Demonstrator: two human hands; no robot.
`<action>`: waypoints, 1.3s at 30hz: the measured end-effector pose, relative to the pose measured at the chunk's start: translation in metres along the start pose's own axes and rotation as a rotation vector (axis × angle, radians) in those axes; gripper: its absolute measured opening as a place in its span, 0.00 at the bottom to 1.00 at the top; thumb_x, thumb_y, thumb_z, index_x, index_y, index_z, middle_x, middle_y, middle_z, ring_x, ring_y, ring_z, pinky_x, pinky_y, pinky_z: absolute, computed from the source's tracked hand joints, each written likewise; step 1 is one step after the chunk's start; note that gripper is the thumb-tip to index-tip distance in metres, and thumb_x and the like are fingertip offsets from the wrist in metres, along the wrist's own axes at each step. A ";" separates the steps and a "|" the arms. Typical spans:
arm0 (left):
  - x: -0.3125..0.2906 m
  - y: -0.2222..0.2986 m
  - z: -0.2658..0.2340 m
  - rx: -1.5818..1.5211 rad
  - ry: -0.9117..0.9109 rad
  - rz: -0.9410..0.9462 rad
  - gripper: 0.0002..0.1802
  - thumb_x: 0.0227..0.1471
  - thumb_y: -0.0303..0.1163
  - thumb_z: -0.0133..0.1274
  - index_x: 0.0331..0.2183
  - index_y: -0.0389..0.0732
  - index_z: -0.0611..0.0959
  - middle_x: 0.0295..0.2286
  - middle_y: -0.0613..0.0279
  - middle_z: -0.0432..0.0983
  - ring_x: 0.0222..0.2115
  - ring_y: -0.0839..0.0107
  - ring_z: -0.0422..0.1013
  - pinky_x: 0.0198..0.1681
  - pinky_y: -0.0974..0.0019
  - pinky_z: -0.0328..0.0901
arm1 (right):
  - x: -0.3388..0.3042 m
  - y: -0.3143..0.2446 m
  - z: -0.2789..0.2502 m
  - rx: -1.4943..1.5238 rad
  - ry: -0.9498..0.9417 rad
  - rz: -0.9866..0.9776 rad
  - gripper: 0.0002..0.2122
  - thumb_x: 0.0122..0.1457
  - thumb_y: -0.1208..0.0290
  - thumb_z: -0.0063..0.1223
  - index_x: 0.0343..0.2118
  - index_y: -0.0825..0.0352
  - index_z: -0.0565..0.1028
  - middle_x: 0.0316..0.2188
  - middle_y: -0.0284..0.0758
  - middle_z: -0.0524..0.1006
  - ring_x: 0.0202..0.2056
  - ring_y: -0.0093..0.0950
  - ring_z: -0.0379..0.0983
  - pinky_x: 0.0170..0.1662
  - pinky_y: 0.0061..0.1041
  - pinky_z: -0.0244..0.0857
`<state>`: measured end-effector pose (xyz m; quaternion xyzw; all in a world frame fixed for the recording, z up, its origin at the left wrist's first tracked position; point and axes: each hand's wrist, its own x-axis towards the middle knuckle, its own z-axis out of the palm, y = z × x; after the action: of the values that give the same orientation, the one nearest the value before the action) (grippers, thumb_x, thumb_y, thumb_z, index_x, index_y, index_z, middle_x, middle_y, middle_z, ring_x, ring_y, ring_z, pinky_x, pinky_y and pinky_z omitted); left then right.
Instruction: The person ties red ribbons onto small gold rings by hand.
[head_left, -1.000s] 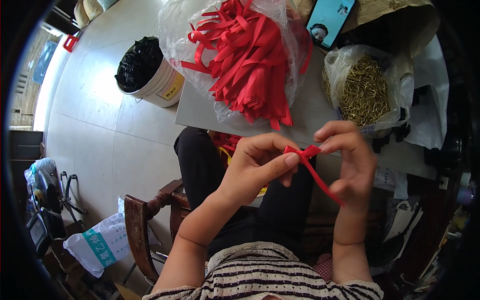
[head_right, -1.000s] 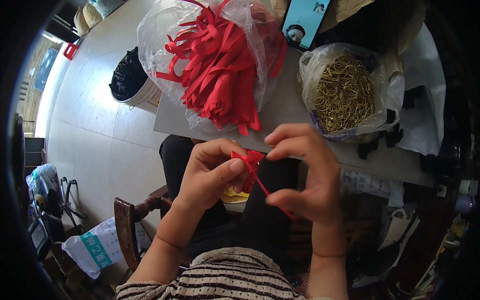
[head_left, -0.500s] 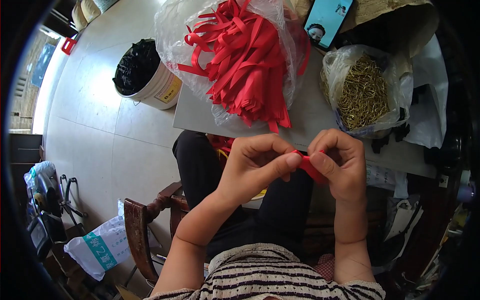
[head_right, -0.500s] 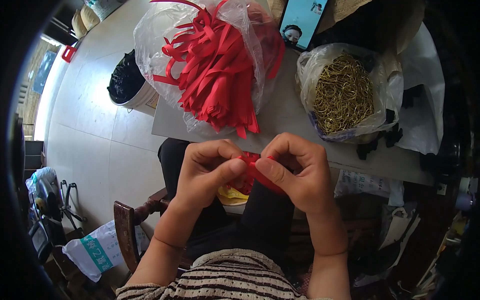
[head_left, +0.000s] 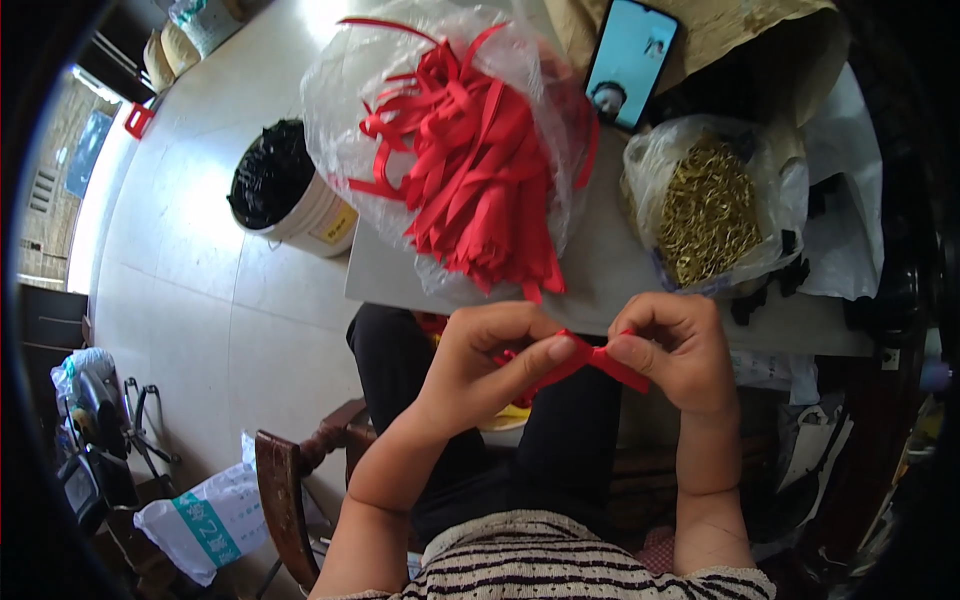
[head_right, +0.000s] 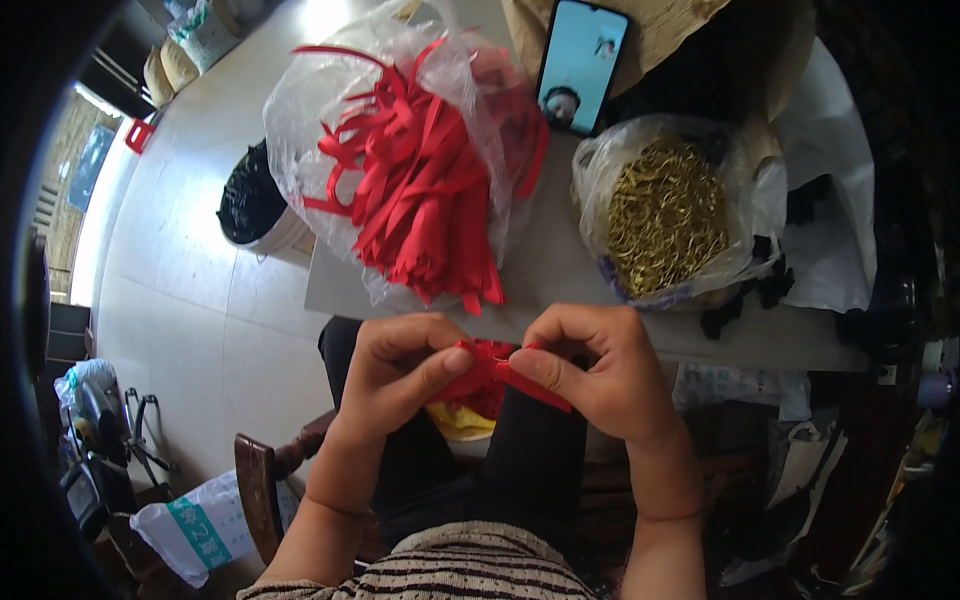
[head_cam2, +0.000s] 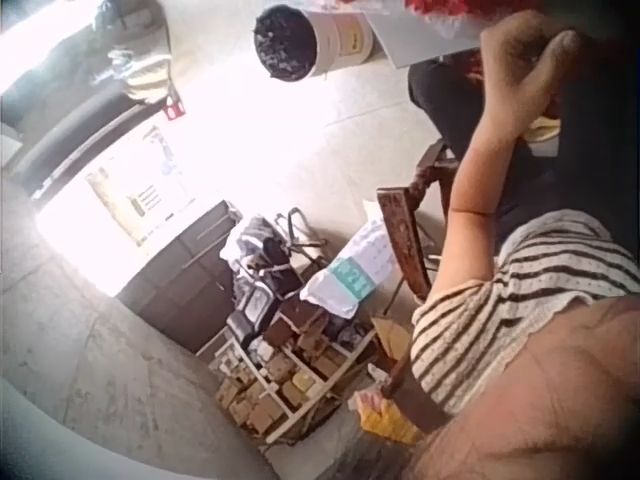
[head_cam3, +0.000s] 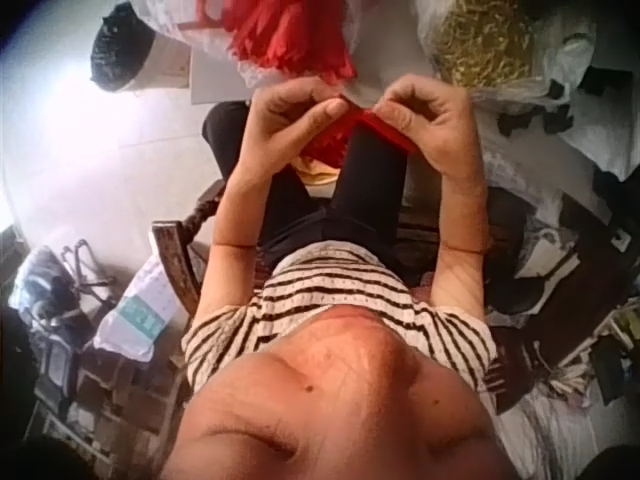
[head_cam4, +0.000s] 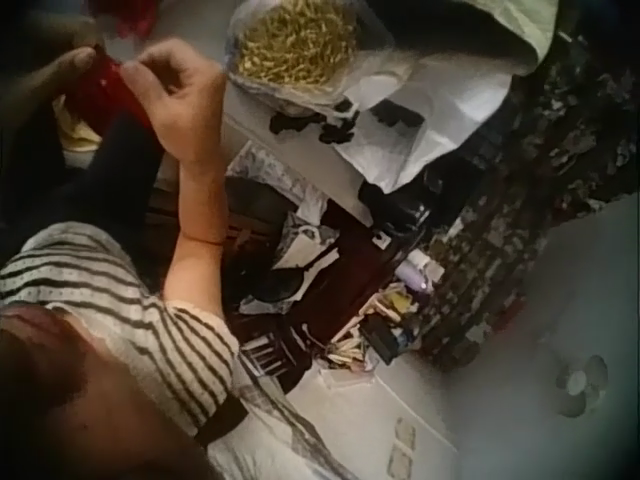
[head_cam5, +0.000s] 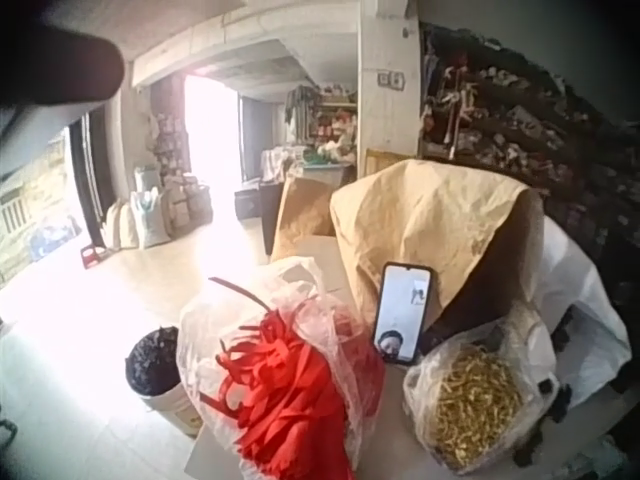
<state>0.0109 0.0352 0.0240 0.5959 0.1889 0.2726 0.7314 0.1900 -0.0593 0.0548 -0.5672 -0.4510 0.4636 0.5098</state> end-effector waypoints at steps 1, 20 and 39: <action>0.000 0.001 0.001 0.015 -0.022 -0.006 0.06 0.47 0.26 0.56 0.26 0.32 0.78 0.20 0.69 0.70 0.21 0.85 0.64 0.23 0.80 0.58 | -0.002 0.001 -0.001 -0.113 -0.006 -0.038 0.07 0.50 0.74 0.57 0.23 0.71 0.72 0.18 0.27 0.72 0.21 0.12 0.65 0.23 0.12 0.58; -0.001 -0.007 0.008 0.174 0.056 0.165 0.05 0.42 0.25 0.59 0.22 0.34 0.79 0.19 0.65 0.71 0.19 0.82 0.65 0.20 0.77 0.57 | -0.007 0.019 0.035 0.133 0.256 -0.132 0.06 0.53 0.73 0.55 0.25 0.69 0.71 0.19 0.25 0.70 0.22 0.10 0.63 0.26 0.09 0.56; -0.010 -0.005 -0.004 0.208 -0.163 0.004 0.08 0.38 0.27 0.62 0.23 0.33 0.81 0.17 0.63 0.72 0.18 0.79 0.65 0.21 0.76 0.57 | -0.012 0.010 0.011 -0.217 -0.152 -0.017 0.08 0.48 0.74 0.59 0.22 0.71 0.72 0.16 0.29 0.72 0.21 0.14 0.68 0.23 0.13 0.59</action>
<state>0.0011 0.0313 0.0172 0.6892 0.1549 0.2035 0.6780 0.1779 -0.0699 0.0452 -0.5784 -0.5406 0.4493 0.4139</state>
